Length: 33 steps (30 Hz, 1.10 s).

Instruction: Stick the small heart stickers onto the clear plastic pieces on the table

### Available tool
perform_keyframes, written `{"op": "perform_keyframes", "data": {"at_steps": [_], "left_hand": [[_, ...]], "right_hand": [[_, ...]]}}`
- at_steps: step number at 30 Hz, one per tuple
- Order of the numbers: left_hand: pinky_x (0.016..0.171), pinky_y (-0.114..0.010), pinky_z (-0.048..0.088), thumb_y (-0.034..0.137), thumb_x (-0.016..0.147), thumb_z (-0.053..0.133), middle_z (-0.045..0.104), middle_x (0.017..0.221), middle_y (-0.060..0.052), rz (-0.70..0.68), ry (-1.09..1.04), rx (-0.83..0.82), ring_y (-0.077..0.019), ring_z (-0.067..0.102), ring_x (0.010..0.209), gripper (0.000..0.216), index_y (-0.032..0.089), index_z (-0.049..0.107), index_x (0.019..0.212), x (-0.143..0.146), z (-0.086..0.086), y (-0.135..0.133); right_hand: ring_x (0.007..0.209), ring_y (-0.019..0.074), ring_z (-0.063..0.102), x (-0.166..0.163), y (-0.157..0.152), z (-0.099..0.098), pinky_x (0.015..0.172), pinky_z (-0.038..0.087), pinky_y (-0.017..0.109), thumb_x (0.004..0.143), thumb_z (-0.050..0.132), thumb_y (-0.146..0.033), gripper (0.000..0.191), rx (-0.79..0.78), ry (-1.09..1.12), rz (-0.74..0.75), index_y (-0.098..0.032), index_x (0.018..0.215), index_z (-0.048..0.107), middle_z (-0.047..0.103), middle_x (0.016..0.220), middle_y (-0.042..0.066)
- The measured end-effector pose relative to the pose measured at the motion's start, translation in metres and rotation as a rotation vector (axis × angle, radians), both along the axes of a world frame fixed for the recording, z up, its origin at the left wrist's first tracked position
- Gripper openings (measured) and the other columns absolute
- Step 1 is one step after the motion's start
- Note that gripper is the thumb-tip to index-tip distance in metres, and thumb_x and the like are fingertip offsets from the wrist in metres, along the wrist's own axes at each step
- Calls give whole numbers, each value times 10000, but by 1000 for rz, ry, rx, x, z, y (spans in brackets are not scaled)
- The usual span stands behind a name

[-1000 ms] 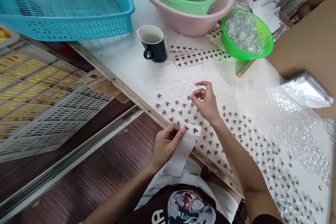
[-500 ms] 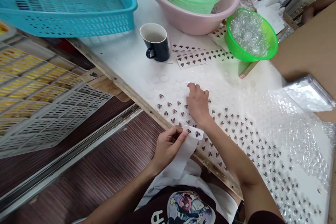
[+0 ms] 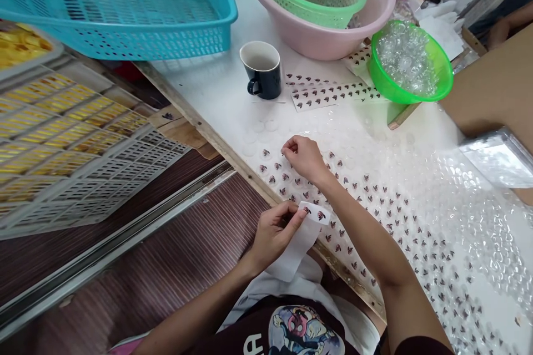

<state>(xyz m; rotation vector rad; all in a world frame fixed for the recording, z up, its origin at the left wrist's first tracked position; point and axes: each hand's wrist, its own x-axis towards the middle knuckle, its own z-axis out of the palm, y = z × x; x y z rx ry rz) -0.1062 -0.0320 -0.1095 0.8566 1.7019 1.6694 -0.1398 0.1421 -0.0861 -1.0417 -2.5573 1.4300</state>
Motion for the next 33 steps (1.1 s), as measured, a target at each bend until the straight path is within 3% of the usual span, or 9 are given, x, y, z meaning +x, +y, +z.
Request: {"op": "perform_keyframes", "data": {"at_steps": [6,8,10,14,16,19,22,27,33], "left_hand": [[568,-216,380,288,931,587,536,632,19,-6,-8,-3,-105,478,580,269,168,545,693,-1,-2,-1],[556,-216,368,294,933,582,530,632,21,-9,-2,-11,-103,465,573,267,168,549,700,-1,-3,-2],[551,-216,363,293,934,579,526,635,22,-11,2,-17,-102,457,572,261,169,552,706,-1,-4,-2],[552,-214,361,293,931,582,522,642,22,-10,-24,-19,-100,458,582,259,166,555,707,-1,-5,-2],[553,-215,364,308,934,582,520,647,22,-5,-66,-16,-99,459,585,267,164,560,709,-1,-5,-2],[534,-214,351,338,933,587,493,627,32,32,-140,-10,-93,427,563,288,166,557,704,0,-6,-2],[536,-211,357,354,925,602,499,620,32,57,-176,-8,-94,430,566,299,164,572,695,0,-5,0],[550,-213,408,376,905,634,578,700,19,8,-280,-5,-107,499,594,204,174,661,902,0,-2,2],[534,-209,369,390,908,630,548,656,19,50,-280,-40,-100,457,587,279,157,629,755,1,1,3]], "right_hand": [[758,170,617,-11,-7,0,883,425,355,868,580,-116,83,312,-180,178,-174,812,595,667,764,18],[736,180,606,-15,-9,2,929,388,397,870,593,-120,70,424,-223,217,-162,925,587,647,730,4],[721,183,595,-15,-8,4,940,368,416,858,624,-127,184,480,-219,222,-157,1027,558,627,714,-12],[711,156,566,10,-3,21,824,412,342,900,604,-235,66,304,-65,129,-192,904,554,616,762,-6],[729,154,566,40,-4,37,722,425,299,936,559,-336,162,154,40,65,-202,846,562,625,796,13],[827,170,594,92,-12,58,722,447,289,878,651,-417,220,-16,19,140,-209,943,620,655,898,34],[812,158,592,128,-26,66,729,455,279,862,674,-374,176,-108,-26,163,-213,918,634,649,871,17],[734,152,591,139,-36,53,667,438,274,920,596,-372,194,-97,-26,117,-211,829,655,654,779,3],[795,167,579,144,-35,54,799,444,341,916,614,-329,105,89,63,65,-234,922,656,672,925,24]]}}
